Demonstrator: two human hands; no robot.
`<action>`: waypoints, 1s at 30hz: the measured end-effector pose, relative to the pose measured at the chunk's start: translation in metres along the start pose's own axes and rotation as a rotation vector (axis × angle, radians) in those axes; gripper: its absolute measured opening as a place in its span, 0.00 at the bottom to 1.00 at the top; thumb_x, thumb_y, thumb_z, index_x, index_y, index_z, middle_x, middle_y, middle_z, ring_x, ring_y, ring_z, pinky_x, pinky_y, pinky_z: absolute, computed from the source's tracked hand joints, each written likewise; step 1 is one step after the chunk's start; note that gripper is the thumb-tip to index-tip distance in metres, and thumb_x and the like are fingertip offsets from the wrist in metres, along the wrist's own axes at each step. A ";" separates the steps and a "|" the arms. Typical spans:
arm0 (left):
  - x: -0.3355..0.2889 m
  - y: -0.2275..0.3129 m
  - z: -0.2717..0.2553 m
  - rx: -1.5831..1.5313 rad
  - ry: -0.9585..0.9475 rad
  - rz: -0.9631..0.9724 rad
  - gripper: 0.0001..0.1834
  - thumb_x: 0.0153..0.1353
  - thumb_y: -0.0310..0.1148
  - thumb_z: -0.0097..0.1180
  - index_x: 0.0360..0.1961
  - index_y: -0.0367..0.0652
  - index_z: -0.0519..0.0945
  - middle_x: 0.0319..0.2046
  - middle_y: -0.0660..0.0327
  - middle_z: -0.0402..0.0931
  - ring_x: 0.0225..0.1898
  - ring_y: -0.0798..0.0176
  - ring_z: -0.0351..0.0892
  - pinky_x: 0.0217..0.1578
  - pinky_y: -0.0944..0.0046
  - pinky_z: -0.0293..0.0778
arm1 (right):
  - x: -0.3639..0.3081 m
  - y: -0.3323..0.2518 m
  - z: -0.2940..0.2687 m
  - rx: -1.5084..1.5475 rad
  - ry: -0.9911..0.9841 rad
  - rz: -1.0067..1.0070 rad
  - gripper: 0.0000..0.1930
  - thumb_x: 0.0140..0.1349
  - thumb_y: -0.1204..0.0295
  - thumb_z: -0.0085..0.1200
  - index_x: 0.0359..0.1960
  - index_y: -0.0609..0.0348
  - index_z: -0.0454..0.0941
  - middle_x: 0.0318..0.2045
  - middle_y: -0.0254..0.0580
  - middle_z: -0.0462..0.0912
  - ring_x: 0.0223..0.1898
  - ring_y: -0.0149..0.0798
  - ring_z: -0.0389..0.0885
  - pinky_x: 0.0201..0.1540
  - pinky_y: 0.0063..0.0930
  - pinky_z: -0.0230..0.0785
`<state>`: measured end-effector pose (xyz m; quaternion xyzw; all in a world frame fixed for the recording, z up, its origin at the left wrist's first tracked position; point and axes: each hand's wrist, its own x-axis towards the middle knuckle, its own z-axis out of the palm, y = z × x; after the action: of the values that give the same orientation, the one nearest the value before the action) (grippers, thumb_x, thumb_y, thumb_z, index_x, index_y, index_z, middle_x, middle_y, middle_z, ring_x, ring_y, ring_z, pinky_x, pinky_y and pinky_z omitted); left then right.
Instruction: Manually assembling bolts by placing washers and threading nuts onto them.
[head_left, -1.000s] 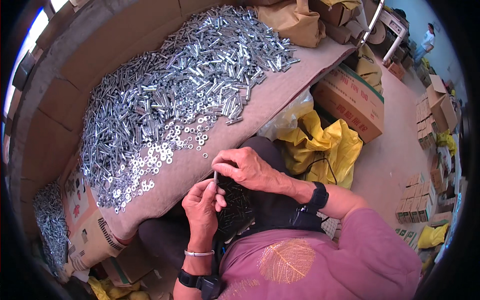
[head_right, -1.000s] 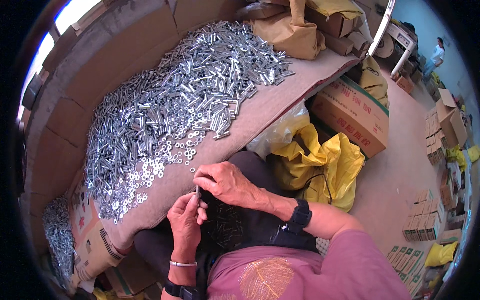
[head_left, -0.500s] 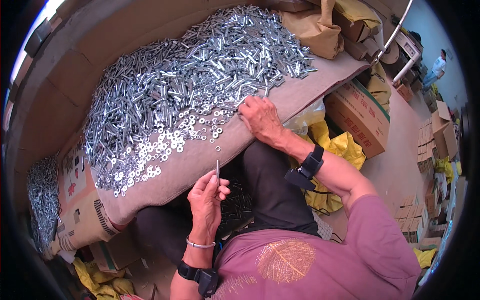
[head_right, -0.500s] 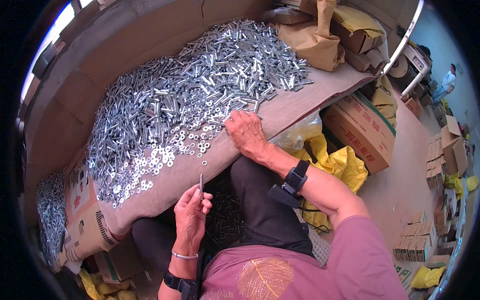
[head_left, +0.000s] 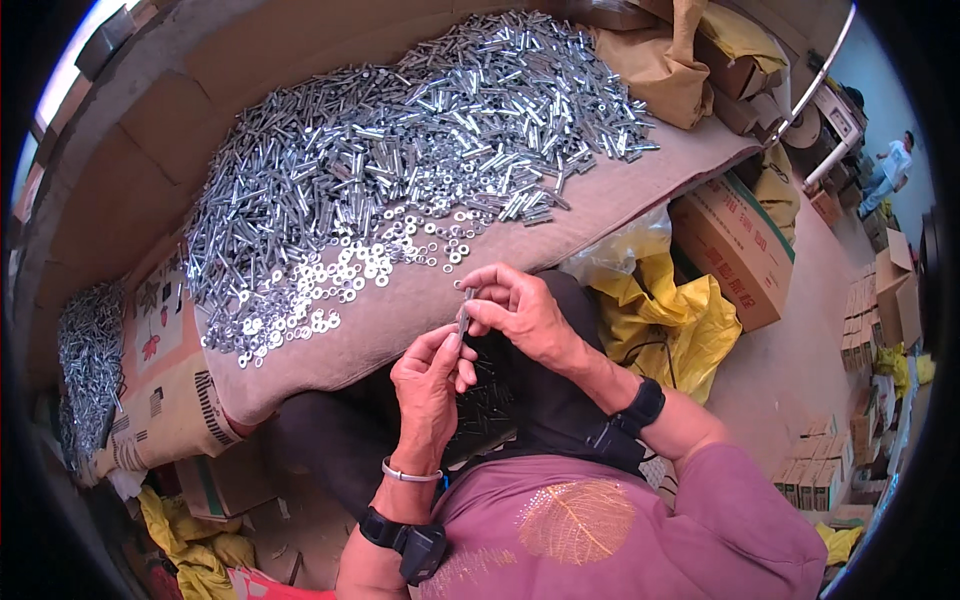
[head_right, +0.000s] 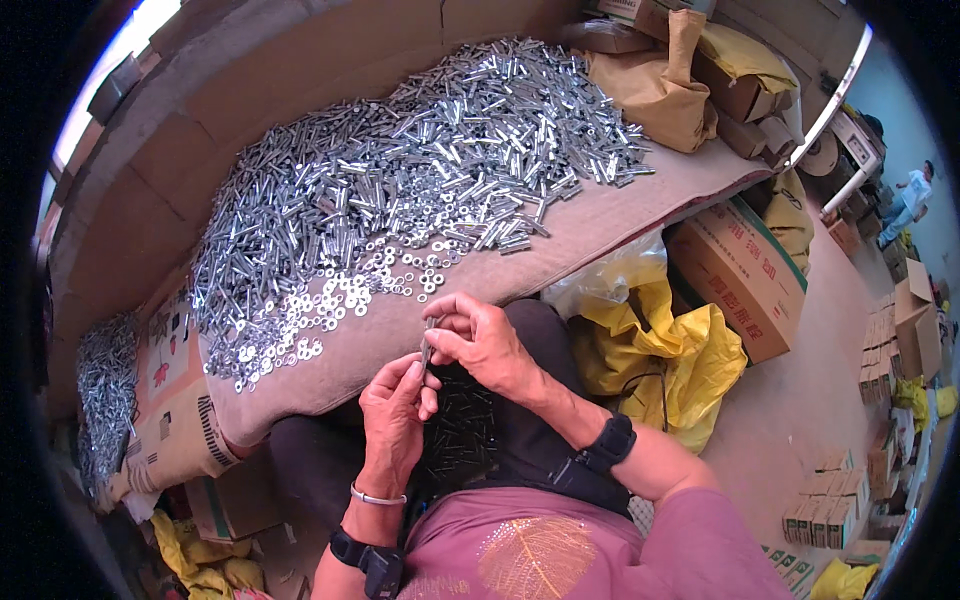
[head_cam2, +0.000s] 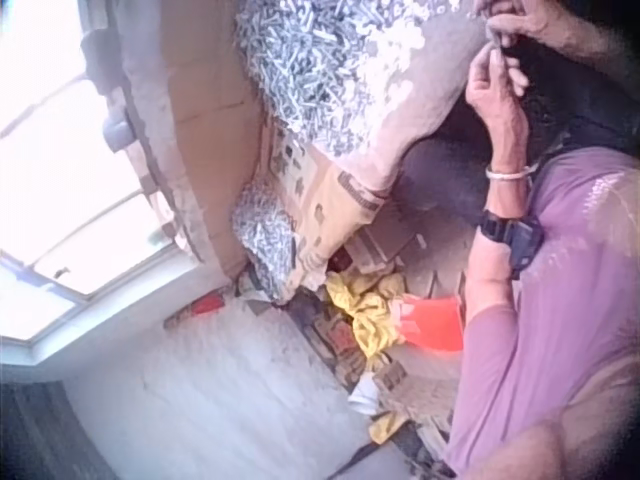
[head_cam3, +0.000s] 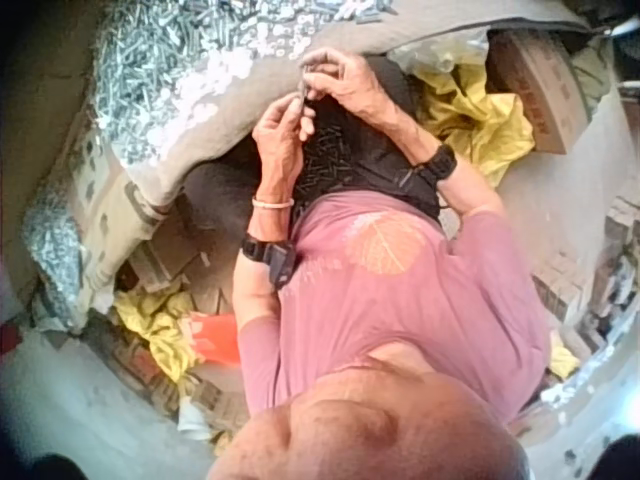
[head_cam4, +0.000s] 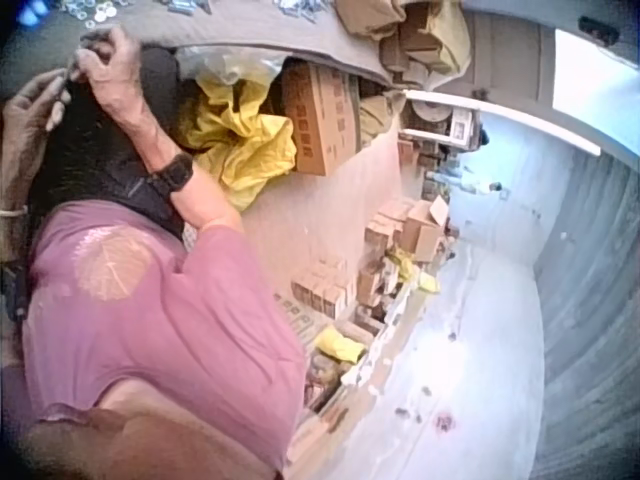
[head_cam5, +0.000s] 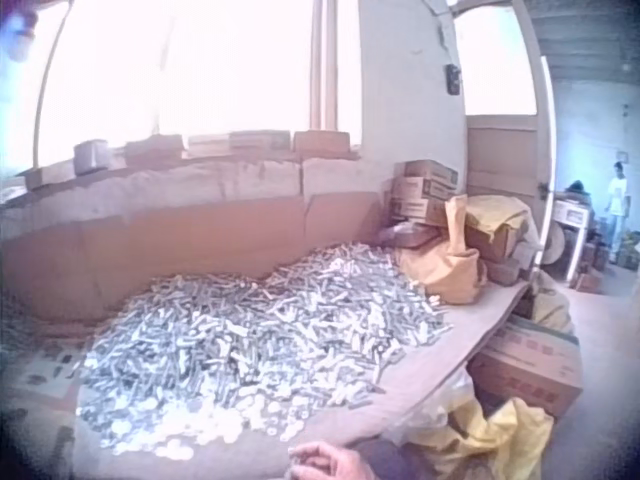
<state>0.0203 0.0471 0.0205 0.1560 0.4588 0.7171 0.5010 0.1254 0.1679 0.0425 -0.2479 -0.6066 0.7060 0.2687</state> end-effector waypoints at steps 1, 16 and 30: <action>0.000 -0.001 -0.001 0.018 -0.001 -0.005 0.13 0.64 0.29 0.51 0.45 0.30 0.74 0.28 0.55 0.78 0.19 0.71 0.72 0.19 0.76 0.67 | -0.003 0.000 0.002 -0.012 -0.002 0.007 0.12 0.61 0.76 0.52 0.46 0.65 0.71 0.30 0.36 0.78 0.29 0.25 0.77 0.33 0.18 0.73; -0.005 0.002 -0.044 -0.169 0.120 -0.001 0.14 0.64 0.30 0.51 0.47 0.31 0.73 0.32 0.50 0.79 0.22 0.67 0.77 0.20 0.76 0.70 | 0.032 0.013 0.036 -0.854 -0.084 -0.526 0.12 0.57 0.70 0.53 0.41 0.63 0.76 0.32 0.46 0.79 0.35 0.47 0.77 0.38 0.36 0.68; 0.001 0.013 -0.058 -0.190 0.203 0.087 0.16 0.64 0.31 0.51 0.49 0.30 0.71 0.30 0.51 0.78 0.22 0.68 0.76 0.21 0.76 0.69 | 0.106 0.047 0.072 -1.474 0.088 -0.746 0.04 0.49 0.73 0.51 0.24 0.59 0.73 0.25 0.42 0.73 0.33 0.42 0.73 0.39 0.35 0.63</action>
<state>-0.0272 0.0177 0.0005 0.0543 0.4302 0.7903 0.4328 -0.0050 0.1825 0.0032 -0.1704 -0.9454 -0.0187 0.2771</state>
